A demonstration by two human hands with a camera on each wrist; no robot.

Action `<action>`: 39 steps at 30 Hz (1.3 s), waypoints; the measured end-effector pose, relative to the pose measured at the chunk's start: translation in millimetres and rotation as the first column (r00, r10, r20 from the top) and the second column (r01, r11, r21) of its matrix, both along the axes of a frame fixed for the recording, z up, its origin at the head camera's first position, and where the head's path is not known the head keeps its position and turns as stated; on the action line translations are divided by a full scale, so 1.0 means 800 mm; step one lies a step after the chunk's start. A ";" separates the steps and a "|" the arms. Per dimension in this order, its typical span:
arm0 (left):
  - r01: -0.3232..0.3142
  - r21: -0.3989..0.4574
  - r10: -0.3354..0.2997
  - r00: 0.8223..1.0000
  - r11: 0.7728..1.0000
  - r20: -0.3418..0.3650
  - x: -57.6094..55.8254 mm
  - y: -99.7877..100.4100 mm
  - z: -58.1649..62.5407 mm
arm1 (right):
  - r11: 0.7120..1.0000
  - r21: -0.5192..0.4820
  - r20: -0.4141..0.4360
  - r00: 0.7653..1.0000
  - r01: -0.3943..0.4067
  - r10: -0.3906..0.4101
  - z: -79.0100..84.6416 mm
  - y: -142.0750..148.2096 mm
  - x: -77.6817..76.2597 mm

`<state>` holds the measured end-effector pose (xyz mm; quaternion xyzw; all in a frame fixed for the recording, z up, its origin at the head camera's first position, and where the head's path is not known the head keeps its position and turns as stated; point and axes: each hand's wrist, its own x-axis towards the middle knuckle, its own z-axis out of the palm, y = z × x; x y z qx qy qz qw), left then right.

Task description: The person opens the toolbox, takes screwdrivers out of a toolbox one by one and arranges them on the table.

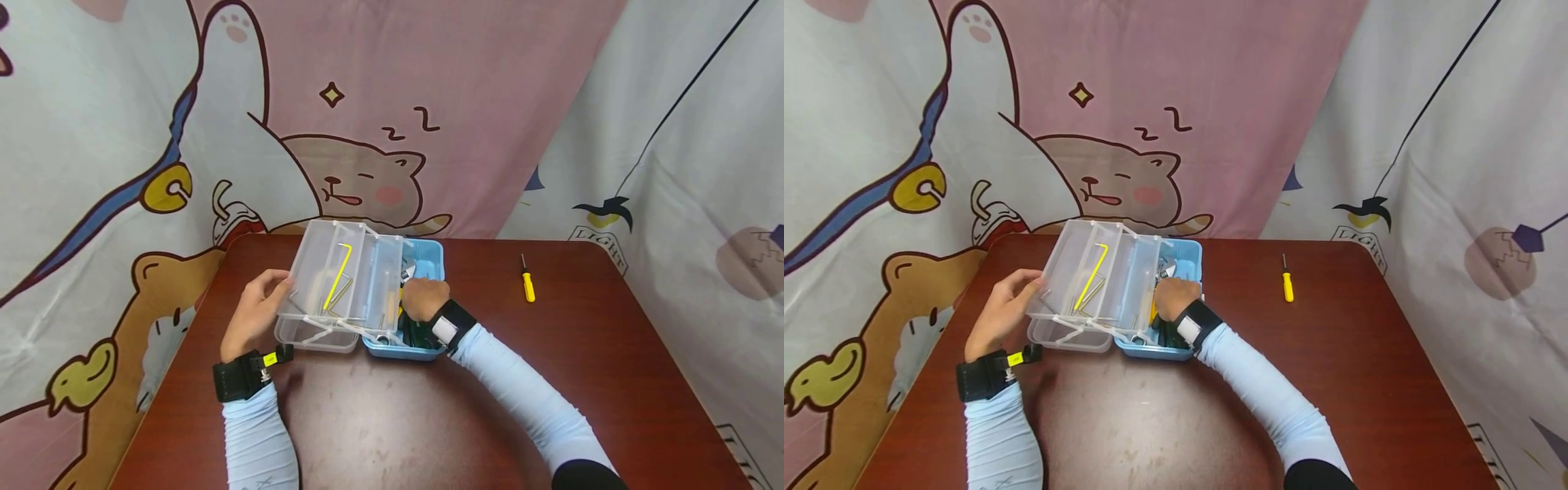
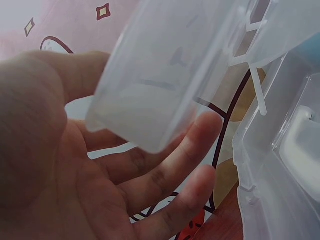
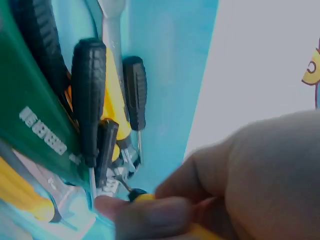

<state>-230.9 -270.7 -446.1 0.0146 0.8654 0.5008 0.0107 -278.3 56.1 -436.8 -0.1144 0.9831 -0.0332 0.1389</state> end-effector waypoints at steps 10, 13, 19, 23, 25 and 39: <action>0.000 -0.002 0.000 1.000 1.000 0.016 -0.001 0.001 0.000 | 0.968 -0.177 -0.031 0.981 0.181 -0.189 0.025 0.038 -0.018; 0.001 0.006 -0.001 1.000 1.000 0.020 -0.001 0.001 0.000 | 0.945 -0.253 -0.032 0.975 0.207 -0.222 0.036 0.057 -0.022; 0.007 0.006 -0.007 1.000 1.000 0.025 0.000 0.001 -0.001 | 0.903 -0.371 -0.061 0.965 0.216 -0.256 0.053 0.100 -0.022; 0.003 0.002 -0.003 1.000 1.000 0.014 0.001 0.001 -0.001 | 0.896 -0.402 -0.125 0.958 0.190 -0.260 0.060 0.126 -0.014; -0.002 0.001 0.002 1.000 1.000 0.013 0.001 0.001 -0.001 | 0.893 -0.410 -0.146 0.954 0.184 -0.263 0.063 0.139 -0.009; 0.004 0.001 -0.004 1.000 1.000 0.000 0.000 0.000 0.003 | 0.901 -0.346 -0.197 0.919 0.260 -0.341 0.049 0.249 0.052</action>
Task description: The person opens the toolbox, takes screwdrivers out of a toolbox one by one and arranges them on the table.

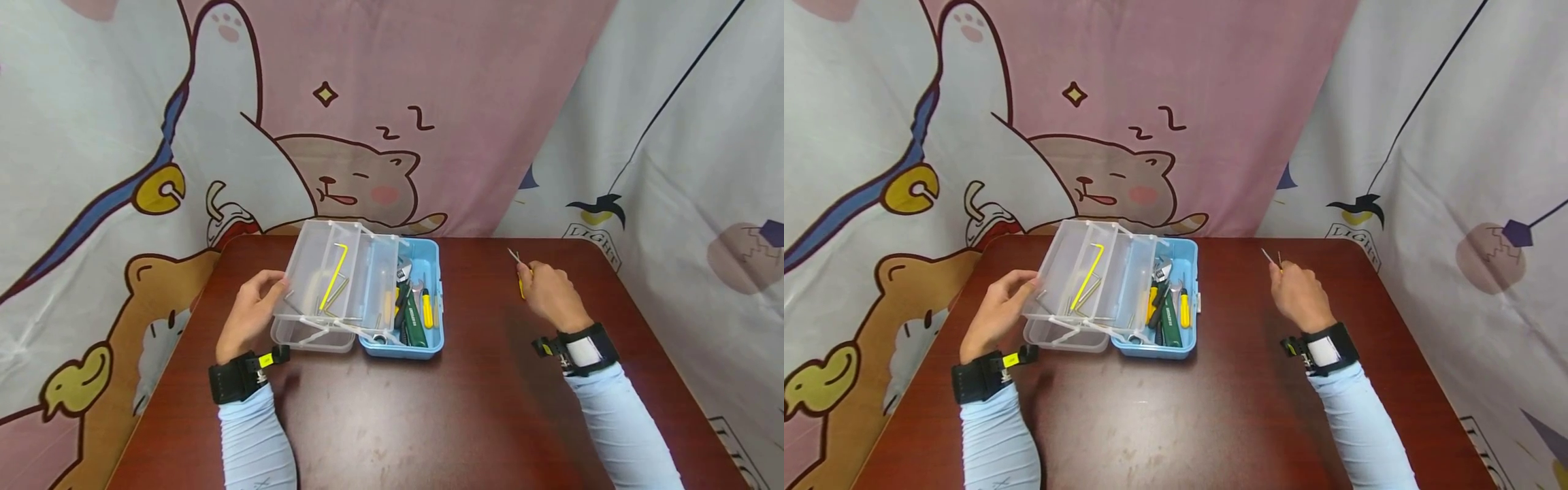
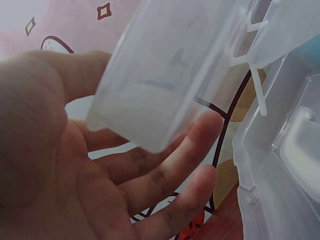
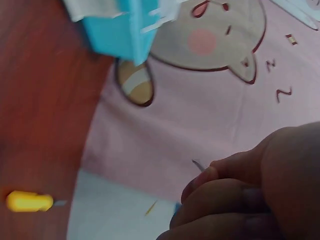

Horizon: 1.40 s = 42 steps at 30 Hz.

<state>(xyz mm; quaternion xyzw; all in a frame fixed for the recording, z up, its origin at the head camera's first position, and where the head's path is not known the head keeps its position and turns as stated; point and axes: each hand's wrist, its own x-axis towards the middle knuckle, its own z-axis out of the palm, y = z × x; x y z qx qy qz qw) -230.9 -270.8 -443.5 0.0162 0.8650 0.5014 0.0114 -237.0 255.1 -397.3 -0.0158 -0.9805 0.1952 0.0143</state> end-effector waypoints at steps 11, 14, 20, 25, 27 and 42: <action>0.002 0.000 -0.002 1.000 1.000 0.009 0.000 -0.001 -0.001 | 0.990 0.136 0.219 0.973 0.046 -0.075 -0.054 0.050 0.032; 0.002 -0.001 -0.002 1.000 1.000 0.009 -0.001 -0.001 -0.002 | 0.983 0.174 0.278 0.954 0.067 -0.114 -0.071 0.056 0.033; 0.013 -0.019 -0.013 1.000 1.000 -0.002 -0.003 -0.002 -0.004 | 0.974 0.196 0.348 0.921 0.110 -0.174 -0.098 0.060 0.027; 0.007 -0.019 -0.007 1.000 1.000 0.000 -0.003 -0.002 -0.004 | 0.969 0.205 0.347 0.916 0.135 -0.201 -0.107 0.059 0.022; 0.005 -0.017 -0.005 1.000 1.000 0.000 -0.003 -0.002 -0.003 | 0.968 0.206 0.343 0.916 0.142 -0.207 -0.109 0.059 0.022; 0.003 -0.014 -0.003 1.000 1.000 -0.014 -0.003 -0.001 -0.004 | 0.983 0.153 0.352 0.924 0.098 -0.147 -0.103 0.049 0.034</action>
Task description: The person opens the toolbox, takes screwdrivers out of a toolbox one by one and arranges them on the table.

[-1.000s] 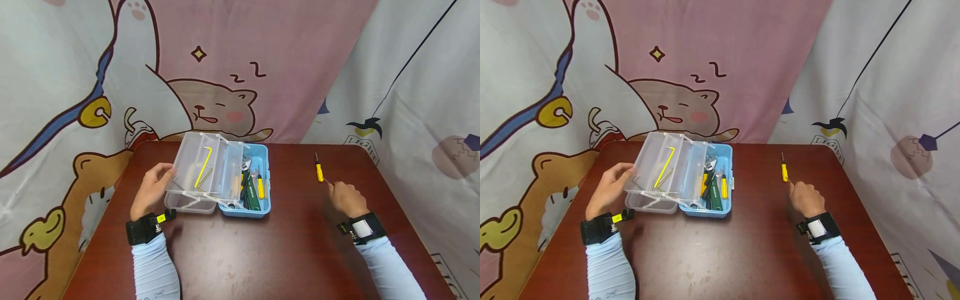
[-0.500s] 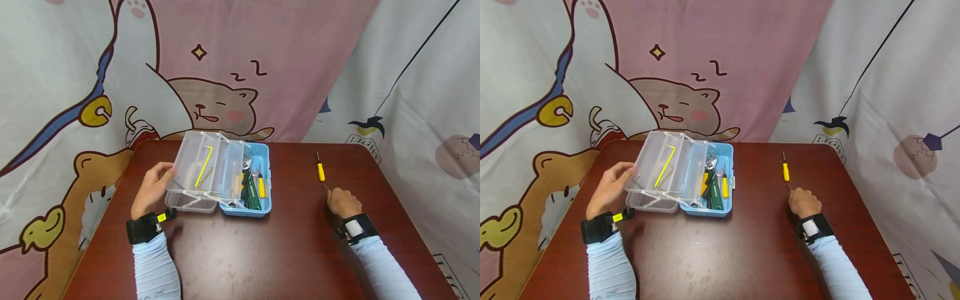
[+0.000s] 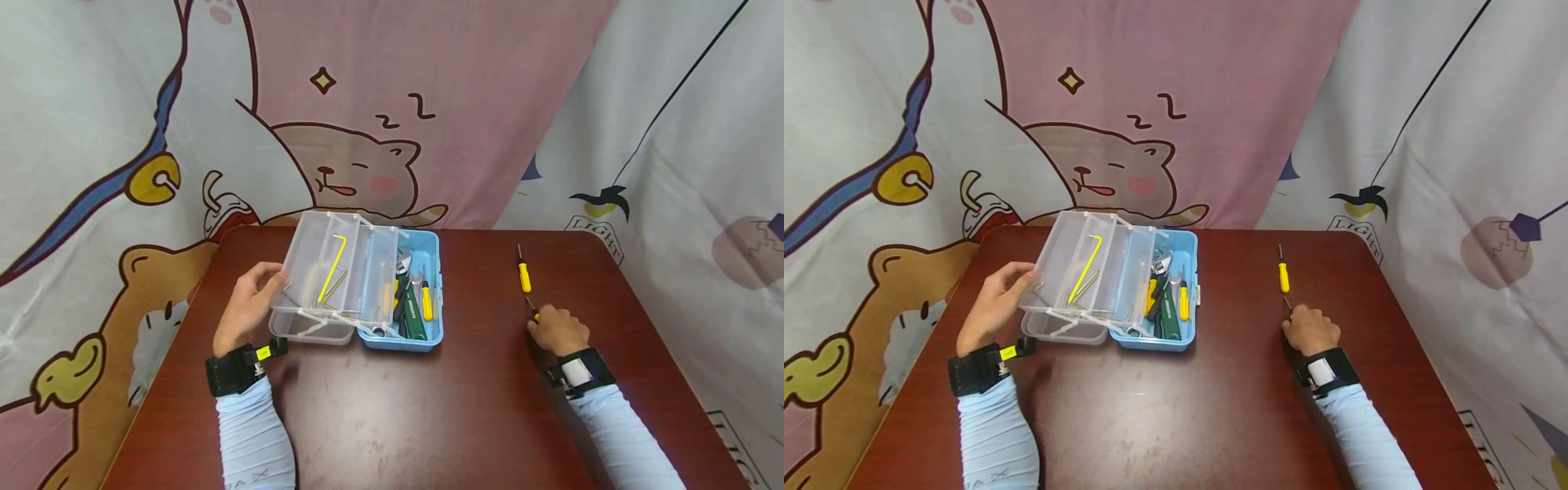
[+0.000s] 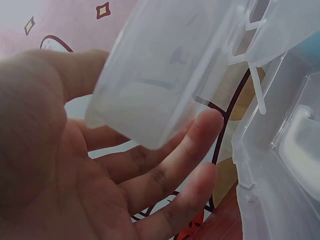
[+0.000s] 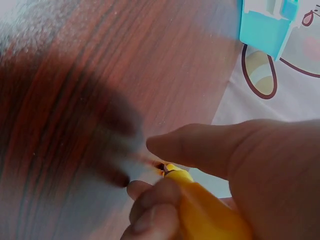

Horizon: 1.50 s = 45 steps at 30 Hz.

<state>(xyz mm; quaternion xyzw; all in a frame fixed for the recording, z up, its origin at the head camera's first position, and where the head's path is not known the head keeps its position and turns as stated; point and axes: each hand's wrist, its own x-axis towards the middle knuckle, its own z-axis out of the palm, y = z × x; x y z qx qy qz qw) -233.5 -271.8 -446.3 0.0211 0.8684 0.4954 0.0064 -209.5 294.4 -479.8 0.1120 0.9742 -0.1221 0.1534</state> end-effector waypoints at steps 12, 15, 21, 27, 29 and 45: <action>-0.005 0.020 0.005 1.000 1.000 0.014 0.000 0.002 0.001 | 1.000 0.003 0.003 1.000 0.007 -0.007 -0.001 0.001 0.002; -0.005 0.018 0.005 1.000 1.000 0.011 0.000 0.002 0.000 | 1.000 0.000 0.009 1.000 0.012 -0.012 -0.003 0.001 0.001; 0.000 0.021 0.000 1.000 1.000 0.008 0.002 0.001 0.000 | 1.000 0.003 0.015 1.000 0.017 -0.017 -0.007 0.000 0.000; 0.000 0.016 0.000 1.000 1.000 0.009 0.001 0.000 0.000 | 1.000 0.000 0.027 1.000 0.014 -0.014 -0.007 0.000 0.001; 0.001 0.014 -0.002 1.000 1.000 0.006 0.000 0.000 0.000 | 1.000 -0.007 0.026 1.000 0.015 -0.015 -0.006 0.000 0.002; 0.000 0.018 -0.001 1.000 1.000 0.016 -0.001 -0.001 -0.002 | 1.000 -0.003 0.015 1.000 0.023 -0.023 -0.007 -0.003 0.004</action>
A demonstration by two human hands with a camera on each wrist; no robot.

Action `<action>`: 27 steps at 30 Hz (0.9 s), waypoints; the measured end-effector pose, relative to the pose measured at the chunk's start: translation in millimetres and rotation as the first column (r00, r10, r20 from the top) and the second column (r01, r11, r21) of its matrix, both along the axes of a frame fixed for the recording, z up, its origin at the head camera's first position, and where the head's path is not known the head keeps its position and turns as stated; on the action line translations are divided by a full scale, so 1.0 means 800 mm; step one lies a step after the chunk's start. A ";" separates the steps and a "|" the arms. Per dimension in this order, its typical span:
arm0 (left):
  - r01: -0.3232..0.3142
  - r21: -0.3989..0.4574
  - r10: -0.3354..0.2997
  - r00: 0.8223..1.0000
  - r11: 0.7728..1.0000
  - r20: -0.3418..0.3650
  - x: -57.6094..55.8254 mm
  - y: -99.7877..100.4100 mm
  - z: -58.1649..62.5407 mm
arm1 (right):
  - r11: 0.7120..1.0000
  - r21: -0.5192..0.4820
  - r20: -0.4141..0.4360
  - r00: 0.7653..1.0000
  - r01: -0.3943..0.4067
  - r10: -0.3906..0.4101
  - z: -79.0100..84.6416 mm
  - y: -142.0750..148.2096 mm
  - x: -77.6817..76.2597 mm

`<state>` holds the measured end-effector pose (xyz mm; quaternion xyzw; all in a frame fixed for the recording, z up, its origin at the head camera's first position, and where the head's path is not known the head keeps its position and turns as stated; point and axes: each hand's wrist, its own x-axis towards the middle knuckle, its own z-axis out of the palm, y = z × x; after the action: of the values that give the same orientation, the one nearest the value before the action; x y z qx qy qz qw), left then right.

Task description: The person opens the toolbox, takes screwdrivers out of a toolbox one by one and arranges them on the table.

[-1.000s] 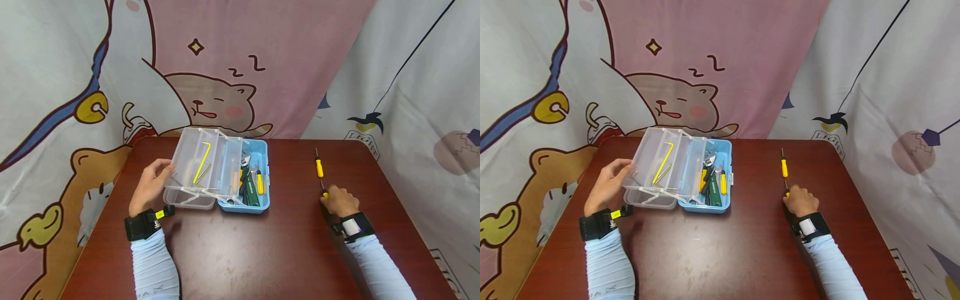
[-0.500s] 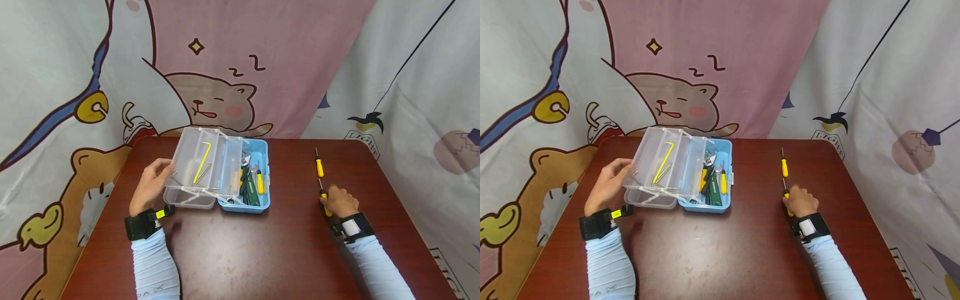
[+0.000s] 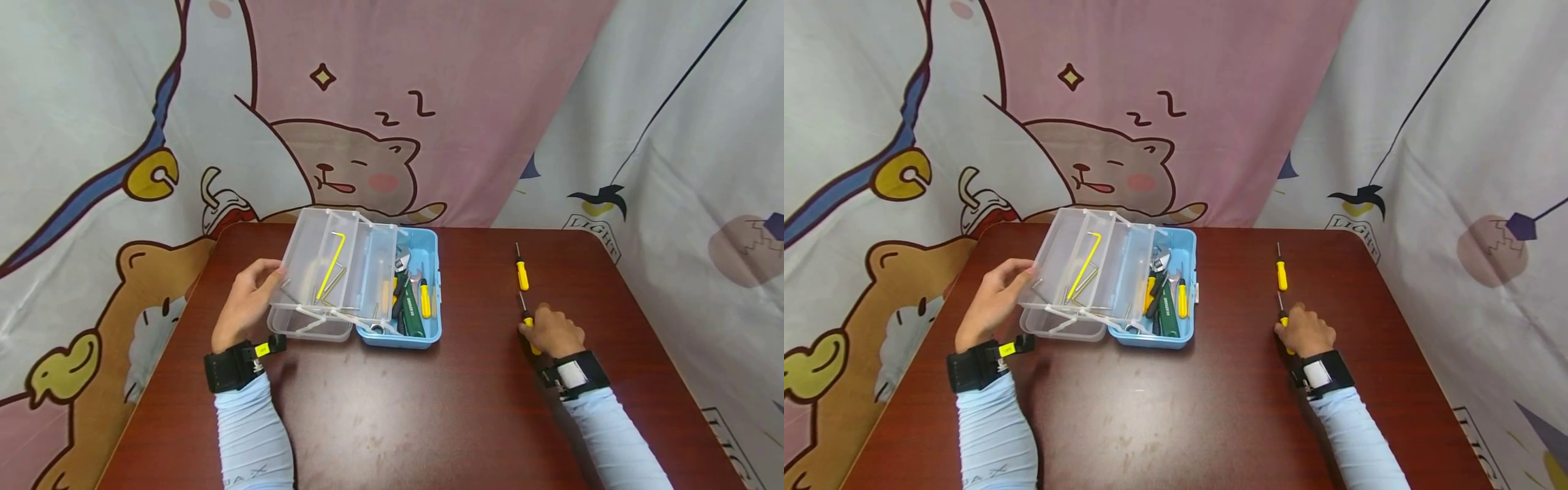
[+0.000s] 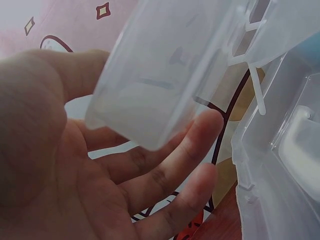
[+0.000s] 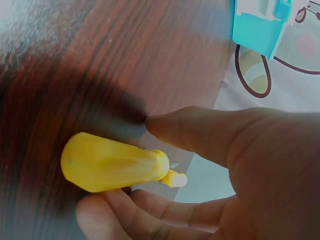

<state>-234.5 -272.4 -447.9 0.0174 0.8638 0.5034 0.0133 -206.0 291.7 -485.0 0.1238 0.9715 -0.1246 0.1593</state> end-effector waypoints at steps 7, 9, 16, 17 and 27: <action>-0.003 -0.007 0.003 1.000 1.000 0.001 0.000 0.000 0.001 | 1.000 -0.015 0.029 1.000 0.002 -0.001 0.004 -0.001 -0.002; -0.002 -0.002 0.002 1.000 1.000 0.001 0.001 0.000 0.002 | 1.000 -0.023 0.036 0.999 0.001 0.000 0.006 0.000 -0.002; -0.001 0.010 0.001 1.000 1.000 0.009 0.003 0.001 0.004 | 0.999 -0.043 0.058 0.998 -0.007 0.010 0.013 0.000 -0.004; -0.002 0.010 0.002 1.000 1.000 0.009 0.003 0.001 0.003 | 0.999 -0.043 0.059 0.998 -0.008 0.011 0.013 -0.001 -0.005; -0.006 0.011 0.006 1.000 1.000 -0.001 0.001 0.002 0.002 | 0.999 -0.013 0.036 0.999 -0.037 0.037 0.028 -0.021 -0.009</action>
<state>-233.6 -270.8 -446.5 0.0150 0.8611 0.5082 0.0111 -213.5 274.6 -462.8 0.1070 0.9697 -0.1255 0.1801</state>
